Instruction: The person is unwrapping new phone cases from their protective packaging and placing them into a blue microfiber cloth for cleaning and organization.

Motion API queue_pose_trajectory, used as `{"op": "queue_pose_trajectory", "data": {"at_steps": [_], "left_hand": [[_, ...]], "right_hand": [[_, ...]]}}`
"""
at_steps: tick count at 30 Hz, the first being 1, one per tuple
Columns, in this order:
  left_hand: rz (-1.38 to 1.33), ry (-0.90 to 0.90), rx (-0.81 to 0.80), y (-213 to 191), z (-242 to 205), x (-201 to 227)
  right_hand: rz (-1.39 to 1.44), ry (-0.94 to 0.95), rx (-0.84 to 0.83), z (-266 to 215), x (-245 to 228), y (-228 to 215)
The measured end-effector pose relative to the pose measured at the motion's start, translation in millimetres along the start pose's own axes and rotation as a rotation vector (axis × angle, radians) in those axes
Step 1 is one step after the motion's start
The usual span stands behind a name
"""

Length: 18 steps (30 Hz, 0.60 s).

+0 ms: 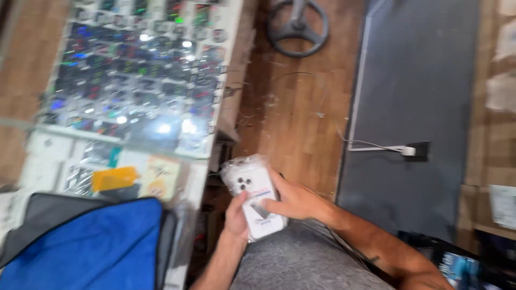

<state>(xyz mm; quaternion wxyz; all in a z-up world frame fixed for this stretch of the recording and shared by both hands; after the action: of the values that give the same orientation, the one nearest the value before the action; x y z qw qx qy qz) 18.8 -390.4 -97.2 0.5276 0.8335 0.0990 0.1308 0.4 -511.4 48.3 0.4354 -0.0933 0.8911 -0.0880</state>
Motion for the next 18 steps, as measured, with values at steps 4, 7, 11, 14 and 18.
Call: {"op": "queue_pose_trajectory", "data": {"at_steps": [4,7,11,14,18], "left_hand": [[0.012,0.025,-0.043,60,42,-5],[0.062,-0.019,-0.122,111,71,-9],[0.155,-0.127,-0.185,127,125,-18],[0.276,-0.287,-0.081,122,172,-22],[0.375,-0.399,-0.147,118,249,-19]], "right_hand": [[-0.443,0.142,0.029,1,4,-65],[-0.341,0.099,0.159,-4,24,-102],[0.013,0.151,0.23,-3,52,-147],[0.152,0.144,0.305,6,72,-179],[0.437,0.094,0.41,27,85,-229]]}}
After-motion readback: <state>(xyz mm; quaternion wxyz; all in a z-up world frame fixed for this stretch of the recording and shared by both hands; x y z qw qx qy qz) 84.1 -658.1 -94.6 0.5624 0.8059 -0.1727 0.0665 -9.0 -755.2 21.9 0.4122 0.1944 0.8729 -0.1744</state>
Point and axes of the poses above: each hand's wrist, its own z-axis towards the middle knuckle, its own y-axis out of the palm, x = y × z, the point moved 5 cm from there along z, towards the middle knuckle, and after that the axes turned 4 degrees about y, right-handed, at the moved point
